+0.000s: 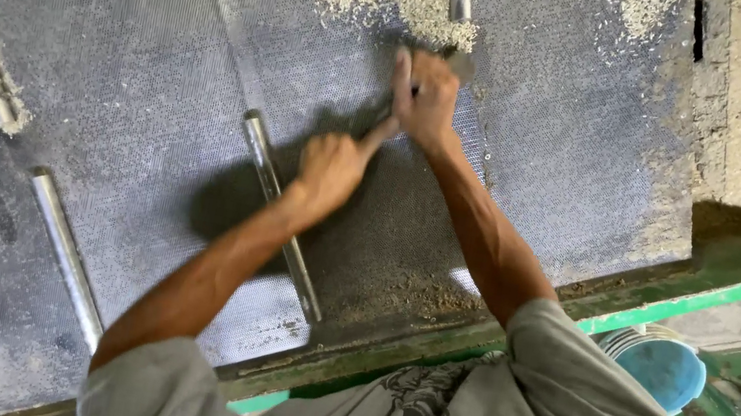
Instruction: The recorder uses a scraping tool to clean rice grains and debris from a vibrating industrial mesh screen.
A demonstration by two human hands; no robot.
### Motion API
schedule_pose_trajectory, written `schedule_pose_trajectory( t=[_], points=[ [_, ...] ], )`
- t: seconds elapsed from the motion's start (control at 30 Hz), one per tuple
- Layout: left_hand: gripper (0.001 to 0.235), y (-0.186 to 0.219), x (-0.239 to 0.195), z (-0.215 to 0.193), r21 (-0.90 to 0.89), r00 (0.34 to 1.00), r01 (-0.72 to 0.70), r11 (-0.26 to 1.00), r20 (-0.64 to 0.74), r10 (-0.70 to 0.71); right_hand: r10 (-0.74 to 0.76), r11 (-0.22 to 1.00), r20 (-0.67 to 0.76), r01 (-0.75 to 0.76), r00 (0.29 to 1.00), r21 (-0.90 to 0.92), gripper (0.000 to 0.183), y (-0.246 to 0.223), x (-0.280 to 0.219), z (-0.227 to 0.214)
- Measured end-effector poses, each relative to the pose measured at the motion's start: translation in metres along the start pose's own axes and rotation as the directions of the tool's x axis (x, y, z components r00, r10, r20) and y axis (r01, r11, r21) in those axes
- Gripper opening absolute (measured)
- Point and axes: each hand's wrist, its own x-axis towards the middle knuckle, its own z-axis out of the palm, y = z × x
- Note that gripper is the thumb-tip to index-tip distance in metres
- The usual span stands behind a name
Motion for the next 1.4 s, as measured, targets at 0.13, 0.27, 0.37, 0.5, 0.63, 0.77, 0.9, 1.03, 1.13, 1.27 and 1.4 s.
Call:
schedule_pose_trajectory(
  t=[0.13, 0.27, 0.37, 0.5, 0.63, 0.77, 0.9, 1.03, 1.13, 1.27, 1.4],
  points=[
    [0.090, -0.031, 0.039, 0.003, 0.037, 0.994, -0.012, 0.999, -0.107, 0.015, 0.069, 0.997, -0.103, -0.072, 0.992, -0.021, 0.047, 0.012, 0.037, 0.008],
    [0.094, -0.010, -0.006, 0.010, -0.127, 0.996, -0.045, 0.991, -0.076, 0.036, 0.021, 0.997, -0.144, -0.031, 0.989, -0.067, 0.039, -0.043, 0.007, -0.003],
    [0.092, 0.013, -0.041, 0.012, -0.175, 1.000, -0.014, 0.984, 0.018, 0.018, -0.009, 1.000, -0.075, 0.011, 0.997, 0.020, 0.034, -0.051, -0.029, -0.006],
    [0.082, 0.014, -0.032, 0.011, -0.125, 0.999, -0.029, 0.992, 0.011, 0.030, -0.001, 0.999, -0.026, 0.002, 1.000, 0.041, 0.037, -0.008, -0.037, -0.002],
    [0.074, -0.009, 0.055, 0.024, -0.178, 0.983, -0.119, 0.977, -0.157, 0.091, 0.010, 0.994, -0.064, -0.017, 0.998, -0.111, 0.027, 0.011, 0.028, -0.027],
    [0.092, -0.028, 0.078, 0.037, -0.011, 0.912, -0.112, 0.994, -0.399, 0.098, -0.040, 0.988, -0.104, 0.024, 0.994, -0.150, 0.036, -0.018, 0.070, -0.029],
    [0.090, -0.021, -0.015, 0.024, -0.209, 0.988, -0.089, 0.974, -0.141, 0.060, 0.033, 0.995, -0.080, -0.041, 0.996, -0.094, 0.043, -0.019, -0.005, 0.015],
    [0.089, -0.001, -0.044, -0.001, -0.192, 1.000, -0.004, 0.981, -0.016, 0.001, -0.011, 1.000, -0.073, 0.012, 0.997, 0.016, 0.043, -0.039, -0.022, 0.018],
    [0.086, 0.019, 0.001, -0.026, -0.137, 0.996, 0.083, 0.987, 0.044, -0.078, 0.034, 0.997, -0.044, -0.031, 0.998, 0.074, 0.046, 0.007, -0.005, 0.005],
    [0.089, 0.000, 0.081, 0.009, -0.025, 0.982, -0.021, 0.999, -0.188, 0.016, 0.030, 0.999, -0.172, -0.037, 0.985, -0.035, 0.045, 0.017, 0.053, -0.035],
    [0.088, -0.002, 0.052, 0.007, -0.140, 0.997, -0.013, 0.990, -0.084, 0.002, 0.107, 0.992, -0.168, -0.115, 0.980, -0.043, 0.049, -0.007, 0.040, -0.025]
  ],
)
